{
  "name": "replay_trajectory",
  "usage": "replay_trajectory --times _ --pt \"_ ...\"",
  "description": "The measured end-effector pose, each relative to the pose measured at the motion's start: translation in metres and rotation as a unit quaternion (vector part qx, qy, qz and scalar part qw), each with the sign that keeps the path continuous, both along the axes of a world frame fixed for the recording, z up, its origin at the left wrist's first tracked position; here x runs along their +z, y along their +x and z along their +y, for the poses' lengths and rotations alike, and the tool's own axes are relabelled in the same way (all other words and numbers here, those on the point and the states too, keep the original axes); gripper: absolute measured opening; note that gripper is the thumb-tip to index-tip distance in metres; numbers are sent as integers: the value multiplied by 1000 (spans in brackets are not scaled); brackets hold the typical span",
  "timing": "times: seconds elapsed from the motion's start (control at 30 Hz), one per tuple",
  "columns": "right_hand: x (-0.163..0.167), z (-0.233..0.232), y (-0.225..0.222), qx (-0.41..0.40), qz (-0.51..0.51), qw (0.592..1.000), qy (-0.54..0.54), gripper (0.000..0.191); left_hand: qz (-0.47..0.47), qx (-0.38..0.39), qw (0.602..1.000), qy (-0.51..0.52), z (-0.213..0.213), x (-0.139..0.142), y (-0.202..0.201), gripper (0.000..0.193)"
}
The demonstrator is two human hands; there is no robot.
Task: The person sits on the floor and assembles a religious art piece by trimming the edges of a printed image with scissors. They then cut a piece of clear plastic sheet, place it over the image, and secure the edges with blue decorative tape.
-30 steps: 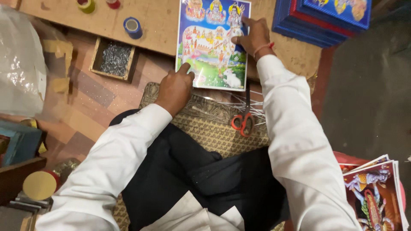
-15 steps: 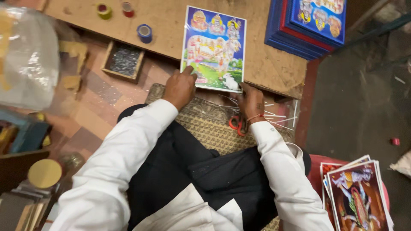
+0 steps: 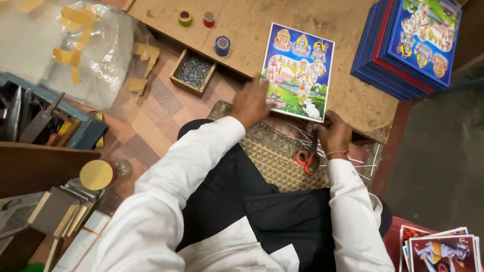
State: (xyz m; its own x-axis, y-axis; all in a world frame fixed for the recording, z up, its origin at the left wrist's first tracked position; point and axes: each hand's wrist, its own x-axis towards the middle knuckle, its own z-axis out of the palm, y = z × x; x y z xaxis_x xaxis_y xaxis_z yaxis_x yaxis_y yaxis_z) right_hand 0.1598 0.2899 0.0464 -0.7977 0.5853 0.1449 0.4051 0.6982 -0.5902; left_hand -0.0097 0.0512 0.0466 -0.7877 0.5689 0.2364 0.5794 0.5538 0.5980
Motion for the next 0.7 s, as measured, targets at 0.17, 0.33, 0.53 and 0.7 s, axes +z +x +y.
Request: replay_trajectory --times 0.17,0.33,0.53,0.7 --pt "-4 -6 23 -37 26 999 -11 36 27 249 967 51 -19 -21 -83 64" --pt "-26 -53 55 -43 -33 965 -256 20 58 213 970 104 -33 -30 -108 47" --pt "-9 -123 73 126 -21 990 -59 34 16 257 954 154 -28 -18 -99 17" --pt "3 -113 73 76 8 984 -162 34 -4 21 958 284 -27 -26 -52 39"
